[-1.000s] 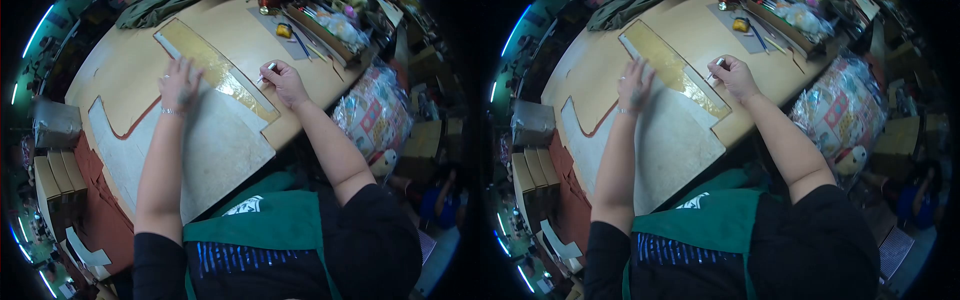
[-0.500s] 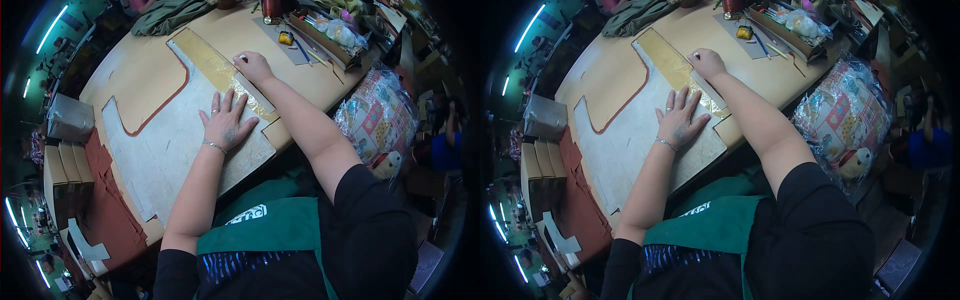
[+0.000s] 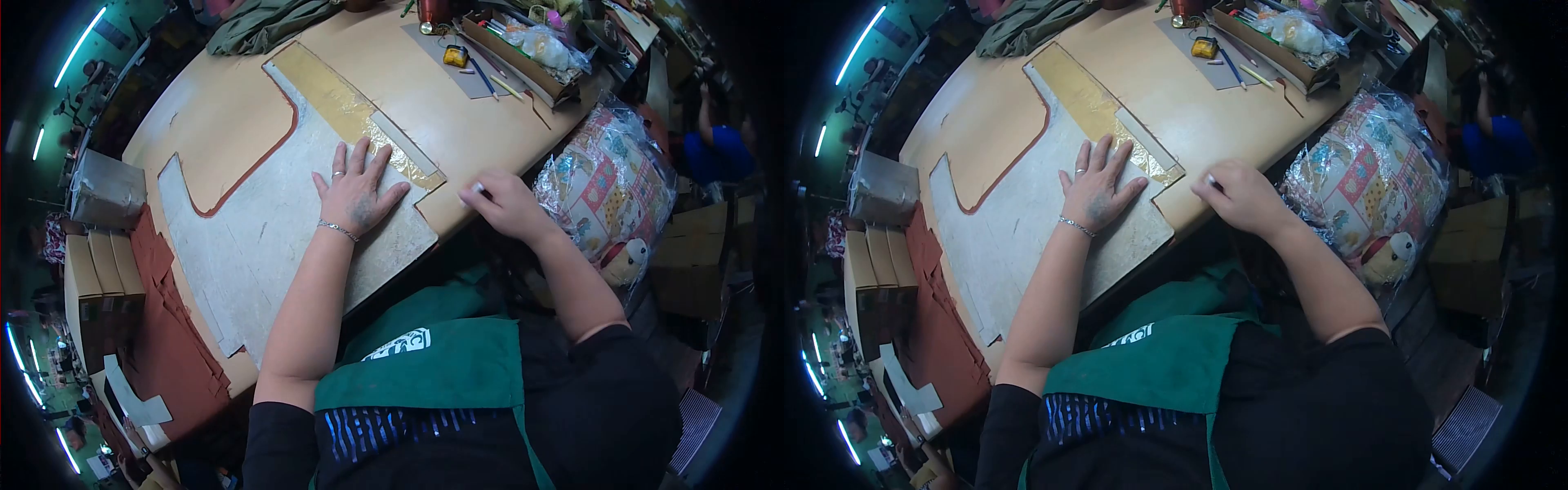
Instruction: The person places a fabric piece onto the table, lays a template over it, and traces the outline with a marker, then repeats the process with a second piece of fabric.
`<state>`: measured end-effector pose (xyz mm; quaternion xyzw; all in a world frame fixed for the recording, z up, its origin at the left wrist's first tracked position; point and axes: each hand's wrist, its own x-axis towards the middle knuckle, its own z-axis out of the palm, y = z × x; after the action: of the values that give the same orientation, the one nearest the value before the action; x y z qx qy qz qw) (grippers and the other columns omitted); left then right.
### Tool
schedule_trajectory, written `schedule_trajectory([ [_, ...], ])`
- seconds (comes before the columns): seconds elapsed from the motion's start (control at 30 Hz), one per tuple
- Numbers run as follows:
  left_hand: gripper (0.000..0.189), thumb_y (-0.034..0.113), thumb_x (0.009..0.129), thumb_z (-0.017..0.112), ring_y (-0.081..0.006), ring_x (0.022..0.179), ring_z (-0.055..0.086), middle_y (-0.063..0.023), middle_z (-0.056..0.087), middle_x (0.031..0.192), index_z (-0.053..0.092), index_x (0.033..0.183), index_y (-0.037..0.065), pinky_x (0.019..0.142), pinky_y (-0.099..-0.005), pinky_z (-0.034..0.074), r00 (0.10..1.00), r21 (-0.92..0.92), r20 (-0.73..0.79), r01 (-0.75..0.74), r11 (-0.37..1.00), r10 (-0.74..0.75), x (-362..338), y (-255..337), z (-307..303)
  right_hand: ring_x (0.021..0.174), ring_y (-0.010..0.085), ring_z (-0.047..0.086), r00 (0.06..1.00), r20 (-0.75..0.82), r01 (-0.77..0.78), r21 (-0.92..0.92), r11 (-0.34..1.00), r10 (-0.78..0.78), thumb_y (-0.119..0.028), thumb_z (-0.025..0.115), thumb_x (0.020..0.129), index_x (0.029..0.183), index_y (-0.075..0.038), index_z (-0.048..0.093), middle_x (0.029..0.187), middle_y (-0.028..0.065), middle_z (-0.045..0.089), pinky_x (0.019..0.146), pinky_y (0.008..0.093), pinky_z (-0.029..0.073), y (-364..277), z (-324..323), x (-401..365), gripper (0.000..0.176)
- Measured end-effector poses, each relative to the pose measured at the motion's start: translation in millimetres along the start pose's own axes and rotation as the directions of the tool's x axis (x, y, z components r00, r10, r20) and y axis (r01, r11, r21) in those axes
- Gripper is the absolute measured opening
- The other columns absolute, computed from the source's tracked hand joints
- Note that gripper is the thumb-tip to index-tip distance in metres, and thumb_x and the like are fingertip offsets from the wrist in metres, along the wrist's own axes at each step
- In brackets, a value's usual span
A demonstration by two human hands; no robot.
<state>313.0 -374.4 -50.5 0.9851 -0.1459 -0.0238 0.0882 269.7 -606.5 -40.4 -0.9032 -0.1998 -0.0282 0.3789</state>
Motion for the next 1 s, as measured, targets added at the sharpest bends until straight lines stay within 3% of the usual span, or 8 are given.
schedule_trajectory([
  [0.07, 0.058, 0.052, 0.077, 0.049, -0.0332, 0.128, 0.018, -0.0071, 0.027, 0.138, 0.039, 0.127, 0.024, 0.096, -0.0625, 0.016, 0.999, -0.014, -0.040, -0.009, 1.000, 0.008, -3, 1, -2, 0.072, 0.0276, 0.053, 0.999, -0.003, -0.047, 0.056, 0.997, 0.047, -0.020, 0.054, 0.081, 0.071, -0.001, 0.056, 0.071, 0.0132, 0.055, 0.066, 0.0351, 0.042, -15, -17, -16, 0.022],
  [0.23, 0.044, 0.015, 0.076, 0.061, -0.0333, 0.124, 0.029, -0.0141, 0.039, 0.129, 0.049, 0.117, 0.005, 0.101, -0.0364, 0.025, 0.900, -0.444, -0.427, -0.290, 0.848, 0.085, -34, -45, -4, 0.071, 0.0286, 0.053, 0.986, -0.125, -0.092, 0.159, 0.983, 0.112, -0.016, 0.052, 0.080, 0.081, 0.001, 0.054, 0.076, 0.0144, 0.053, 0.067, 0.0349, 0.042, -13, -20, -5, 0.017],
  [0.33, 0.051, 0.028, 0.073, 0.063, -0.0347, 0.123, 0.028, -0.0146, 0.039, 0.129, 0.049, 0.117, 0.006, 0.101, -0.0425, 0.024, 0.946, -0.335, -0.319, -0.171, 0.927, 0.059, -108, -87, -35, 0.071, 0.0264, 0.053, 0.979, -0.188, 0.103, 0.098, 0.990, -0.083, -0.013, 0.055, 0.078, 0.090, -0.001, 0.054, 0.079, 0.0127, 0.050, 0.068, 0.0335, 0.043, -5, -5, 11, 0.017],
  [0.43, 0.064, 0.042, 0.066, 0.068, -0.0367, 0.125, 0.025, -0.0142, 0.036, 0.131, 0.050, 0.117, 0.008, 0.100, -0.0477, 0.023, 0.970, -0.147, -0.240, 0.000, 0.989, -0.036, -194, -113, -50, 0.070, 0.0244, 0.053, 0.999, -0.005, 0.044, 0.024, 0.999, -0.044, -0.012, 0.061, 0.074, 0.093, -0.003, 0.054, 0.079, 0.0106, 0.047, 0.067, 0.0328, 0.044, -12, -1, 15, 0.023],
  [0.53, 0.067, 0.047, 0.062, 0.069, -0.0360, 0.125, 0.025, -0.0136, 0.034, 0.132, 0.052, 0.115, 0.009, 0.099, -0.0494, 0.022, 0.974, -0.035, -0.204, 0.091, 0.995, -0.096, -251, -111, -47, 0.068, 0.0229, 0.053, 0.996, -0.017, 0.084, 0.010, 0.996, -0.083, -0.014, 0.067, 0.069, 0.090, -0.005, 0.057, 0.077, 0.0094, 0.047, 0.065, 0.0320, 0.044, 2, 18, 24, 0.024],
  [0.8, 0.049, 0.028, 0.066, 0.071, -0.0381, 0.122, 0.028, -0.0170, 0.037, 0.129, 0.056, 0.107, 0.006, 0.099, -0.0455, 0.025, 0.889, -0.149, -0.349, 0.260, 0.954, -0.296, -231, -126, -24, 0.080, 0.0279, 0.053, 0.965, -0.238, 0.072, -0.153, 0.986, -0.108, -0.021, 0.069, 0.066, 0.088, -0.003, 0.058, 0.082, 0.0128, 0.051, 0.073, 0.0349, 0.044, 9, 46, 68, 0.031],
  [0.9, 0.044, 0.024, 0.071, 0.068, -0.0365, 0.120, 0.032, -0.0190, 0.035, 0.130, 0.055, 0.107, 0.003, 0.098, -0.0430, 0.027, 0.908, -0.101, -0.385, 0.138, 0.985, -0.167, -232, -159, -25, 0.084, 0.0311, 0.053, 0.972, -0.219, -0.091, -0.037, 0.995, 0.081, -0.026, 0.069, 0.066, 0.093, -0.001, 0.058, 0.088, 0.0155, 0.053, 0.079, 0.0355, 0.043, 14, 44, 83, 0.038],
  [1.0, 0.038, 0.022, 0.083, 0.055, -0.0312, 0.110, 0.043, -0.0194, 0.043, 0.121, 0.050, 0.112, -0.002, 0.093, -0.0359, 0.034, 0.764, -0.320, -0.512, 0.254, 0.913, -0.392, -228, -209, -14, 0.091, 0.0311, 0.054, 0.974, -0.118, -0.201, -0.051, 0.978, 0.194, -0.032, 0.066, 0.068, 0.096, 0.000, 0.059, 0.096, 0.0182, 0.055, 0.082, 0.0361, 0.043, 13, 44, 108, 0.044],
])
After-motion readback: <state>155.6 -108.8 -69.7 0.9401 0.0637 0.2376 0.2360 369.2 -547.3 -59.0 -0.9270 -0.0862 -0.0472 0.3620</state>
